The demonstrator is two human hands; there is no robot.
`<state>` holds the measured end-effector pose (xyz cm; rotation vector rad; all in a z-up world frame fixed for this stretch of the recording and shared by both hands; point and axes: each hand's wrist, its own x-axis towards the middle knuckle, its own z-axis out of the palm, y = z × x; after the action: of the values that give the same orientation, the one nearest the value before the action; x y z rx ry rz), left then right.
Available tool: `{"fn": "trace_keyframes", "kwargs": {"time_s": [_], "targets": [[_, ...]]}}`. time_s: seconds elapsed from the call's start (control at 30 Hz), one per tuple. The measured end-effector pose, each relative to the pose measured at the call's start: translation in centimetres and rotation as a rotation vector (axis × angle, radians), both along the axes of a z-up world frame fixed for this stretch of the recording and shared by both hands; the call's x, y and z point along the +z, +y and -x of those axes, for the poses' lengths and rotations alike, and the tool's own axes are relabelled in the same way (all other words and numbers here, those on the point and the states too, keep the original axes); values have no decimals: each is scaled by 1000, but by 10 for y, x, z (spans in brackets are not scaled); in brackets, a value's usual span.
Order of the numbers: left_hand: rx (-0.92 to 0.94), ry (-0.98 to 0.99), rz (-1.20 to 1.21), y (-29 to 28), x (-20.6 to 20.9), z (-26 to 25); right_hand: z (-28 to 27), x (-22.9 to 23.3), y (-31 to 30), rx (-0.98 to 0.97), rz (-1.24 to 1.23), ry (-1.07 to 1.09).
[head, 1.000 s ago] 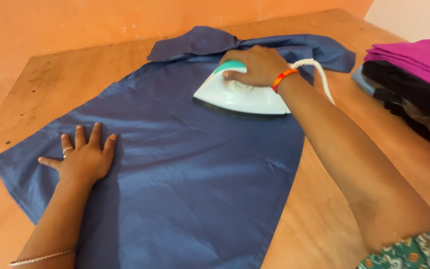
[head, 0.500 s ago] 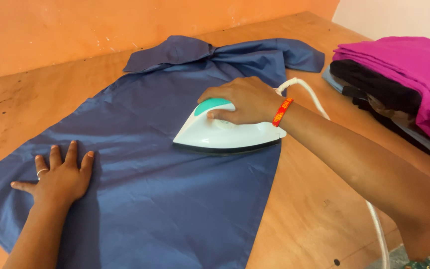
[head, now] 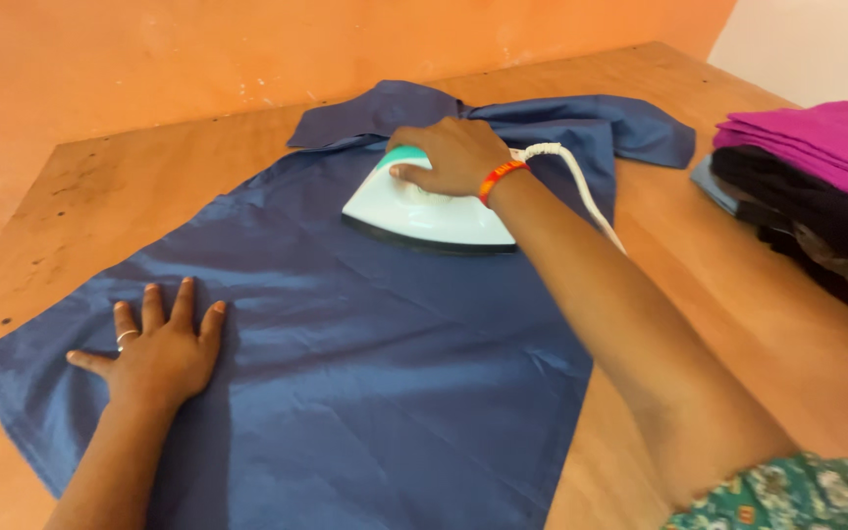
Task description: The person irons a blue shirt laid flat on a wooden table. They use a white and teal iron to smooth the fabric, moving it across the body and sleeves while holding the shirt in place with the other hand.
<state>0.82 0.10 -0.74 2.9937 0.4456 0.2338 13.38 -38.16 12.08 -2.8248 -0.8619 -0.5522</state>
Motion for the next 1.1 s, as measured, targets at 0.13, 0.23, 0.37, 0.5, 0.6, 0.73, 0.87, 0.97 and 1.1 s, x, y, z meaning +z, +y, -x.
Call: {"fn": "trace_keyframes", "kwargs": {"time_s": [0.13,0.23,0.37,0.5,0.6,0.73,0.87,0.97,1.1], "targets": [[3,6,12,-2,1,0,-14,-5,27,-67,-63,-19],[-3,-2,10,-2,4,0,-9,-3,38,-19,-58,48],[-21,-20,24,-3,3,3,13,-2,50,94,-55,43],[-25,-13,41,-2,5,2,41,0,61,193,-86,24],[-34,-12,48,0,4,2,63,2,63,216,-75,-33],[-35,-15,52,2,2,0,101,4,57,234,-51,40],[-38,-64,21,2,0,0,135,7,38,325,-39,99],[-335,-531,-246,-3,3,8,148,10,7,445,-64,115],[-476,-331,-119,-45,7,7,144,14,-28,410,-39,153]]}}
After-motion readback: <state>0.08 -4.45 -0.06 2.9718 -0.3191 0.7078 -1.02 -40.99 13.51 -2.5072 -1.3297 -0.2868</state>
